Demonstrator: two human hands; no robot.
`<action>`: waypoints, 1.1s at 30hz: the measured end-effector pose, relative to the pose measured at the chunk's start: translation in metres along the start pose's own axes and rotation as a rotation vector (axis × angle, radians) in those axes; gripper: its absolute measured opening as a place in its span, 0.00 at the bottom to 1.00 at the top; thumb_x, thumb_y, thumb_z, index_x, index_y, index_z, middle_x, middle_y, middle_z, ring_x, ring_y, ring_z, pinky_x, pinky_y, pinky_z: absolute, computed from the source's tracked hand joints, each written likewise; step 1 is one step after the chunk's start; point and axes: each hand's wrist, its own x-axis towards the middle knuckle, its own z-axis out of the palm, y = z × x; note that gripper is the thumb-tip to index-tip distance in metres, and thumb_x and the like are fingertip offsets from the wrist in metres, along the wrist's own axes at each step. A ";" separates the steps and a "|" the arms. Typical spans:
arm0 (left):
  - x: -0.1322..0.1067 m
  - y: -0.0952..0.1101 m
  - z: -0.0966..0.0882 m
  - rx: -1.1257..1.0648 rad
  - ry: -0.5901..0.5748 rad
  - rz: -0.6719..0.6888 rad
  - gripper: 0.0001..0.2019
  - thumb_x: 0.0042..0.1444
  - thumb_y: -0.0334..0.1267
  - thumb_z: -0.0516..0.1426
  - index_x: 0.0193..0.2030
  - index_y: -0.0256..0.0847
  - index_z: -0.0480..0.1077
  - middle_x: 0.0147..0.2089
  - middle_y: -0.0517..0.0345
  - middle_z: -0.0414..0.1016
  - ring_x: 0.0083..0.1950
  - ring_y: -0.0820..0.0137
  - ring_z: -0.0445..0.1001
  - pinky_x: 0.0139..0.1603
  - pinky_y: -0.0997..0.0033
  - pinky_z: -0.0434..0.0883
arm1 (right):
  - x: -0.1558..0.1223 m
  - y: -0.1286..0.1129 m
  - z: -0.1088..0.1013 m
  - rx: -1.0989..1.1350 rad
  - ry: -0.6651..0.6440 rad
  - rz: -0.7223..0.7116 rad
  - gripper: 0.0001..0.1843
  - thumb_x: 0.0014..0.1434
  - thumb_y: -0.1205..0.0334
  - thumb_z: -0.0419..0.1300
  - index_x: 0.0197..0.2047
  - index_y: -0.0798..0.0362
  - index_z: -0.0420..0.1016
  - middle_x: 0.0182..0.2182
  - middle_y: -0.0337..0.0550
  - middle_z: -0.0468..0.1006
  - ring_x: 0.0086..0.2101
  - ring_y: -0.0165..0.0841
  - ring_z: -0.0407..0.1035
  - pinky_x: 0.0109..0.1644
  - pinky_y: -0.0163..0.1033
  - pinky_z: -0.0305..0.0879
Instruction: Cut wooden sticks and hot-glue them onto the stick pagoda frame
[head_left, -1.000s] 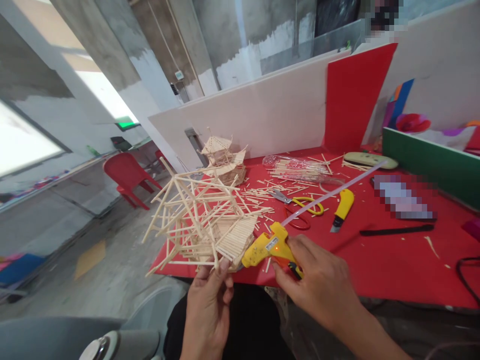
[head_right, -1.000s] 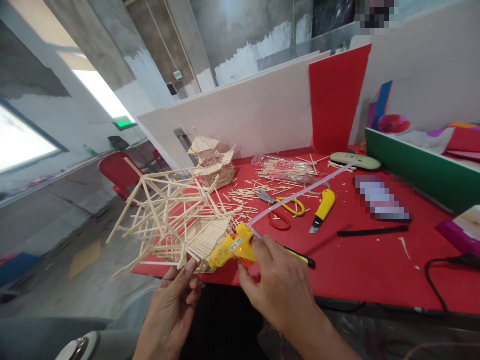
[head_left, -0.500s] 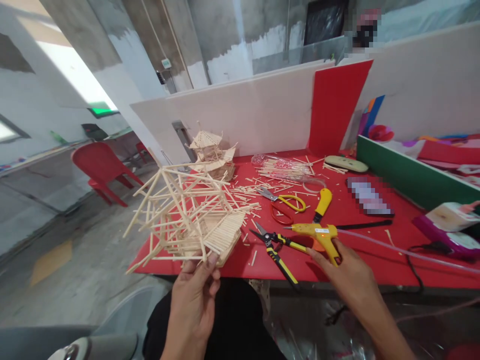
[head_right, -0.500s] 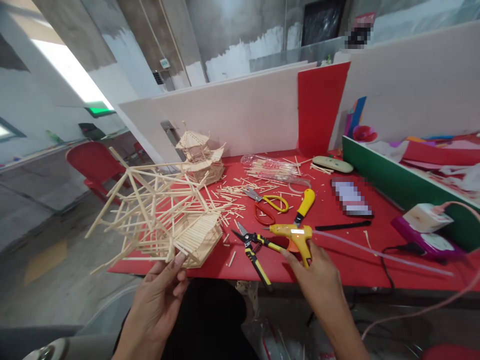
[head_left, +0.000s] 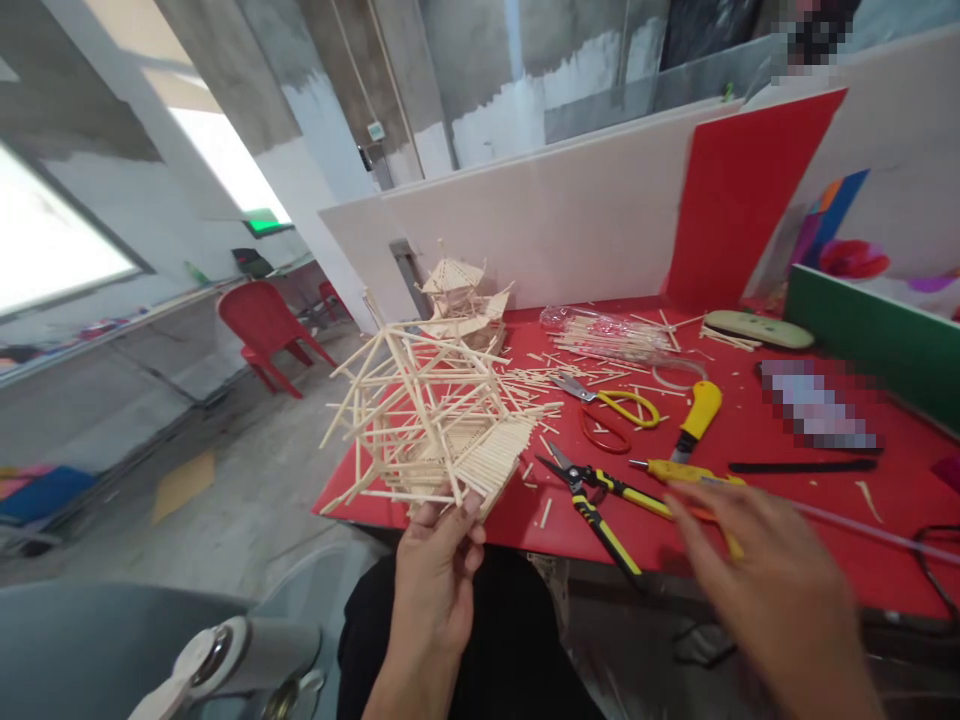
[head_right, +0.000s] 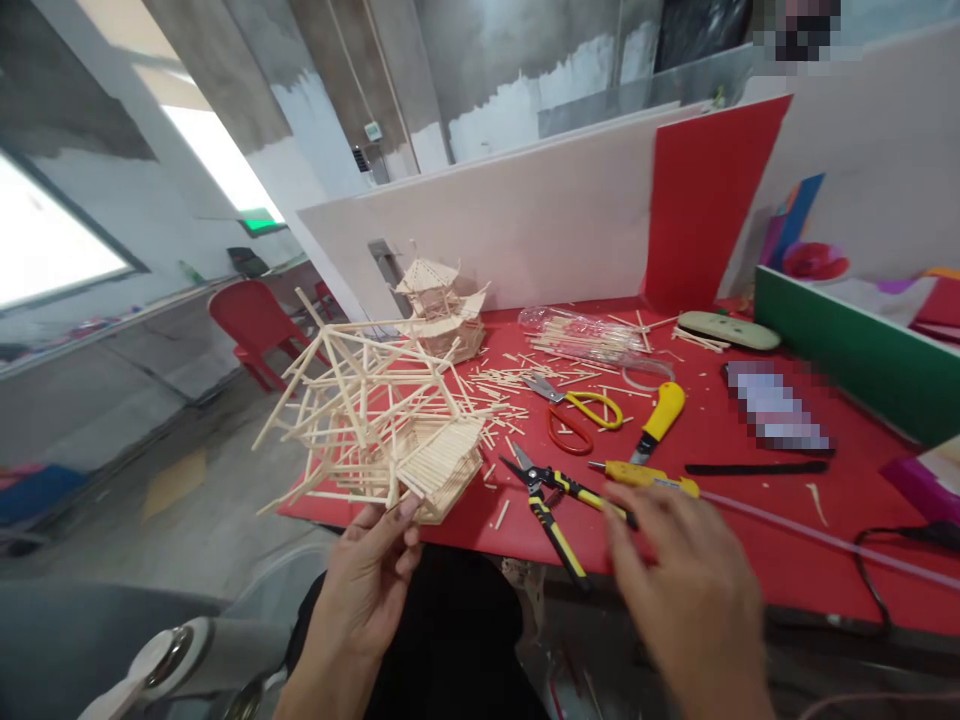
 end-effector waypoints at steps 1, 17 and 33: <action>0.000 0.000 0.000 -0.004 0.001 0.000 0.17 0.38 0.29 0.70 0.37 0.33 0.72 0.27 0.63 0.71 0.20 0.82 0.66 0.15 0.86 0.59 | 0.005 -0.017 0.005 0.092 0.009 -0.082 0.07 0.60 0.60 0.58 0.40 0.48 0.76 0.34 0.42 0.77 0.37 0.38 0.70 0.44 0.45 0.65; 0.000 0.002 -0.002 -0.023 -0.046 -0.043 0.16 0.39 0.30 0.69 0.37 0.34 0.73 0.28 0.62 0.71 0.21 0.83 0.65 0.17 0.86 0.60 | 0.025 -0.102 0.072 0.328 -0.041 -0.387 0.09 0.59 0.68 0.62 0.43 0.50 0.78 0.30 0.42 0.75 0.33 0.32 0.63 0.38 0.39 0.61; -0.001 -0.002 -0.007 -0.011 -0.017 -0.074 0.15 0.37 0.31 0.70 0.33 0.35 0.73 0.24 0.62 0.71 0.20 0.81 0.65 0.17 0.84 0.59 | 0.024 -0.106 0.071 0.350 -0.060 -0.367 0.09 0.58 0.68 0.62 0.42 0.51 0.78 0.30 0.42 0.75 0.33 0.32 0.63 0.38 0.40 0.61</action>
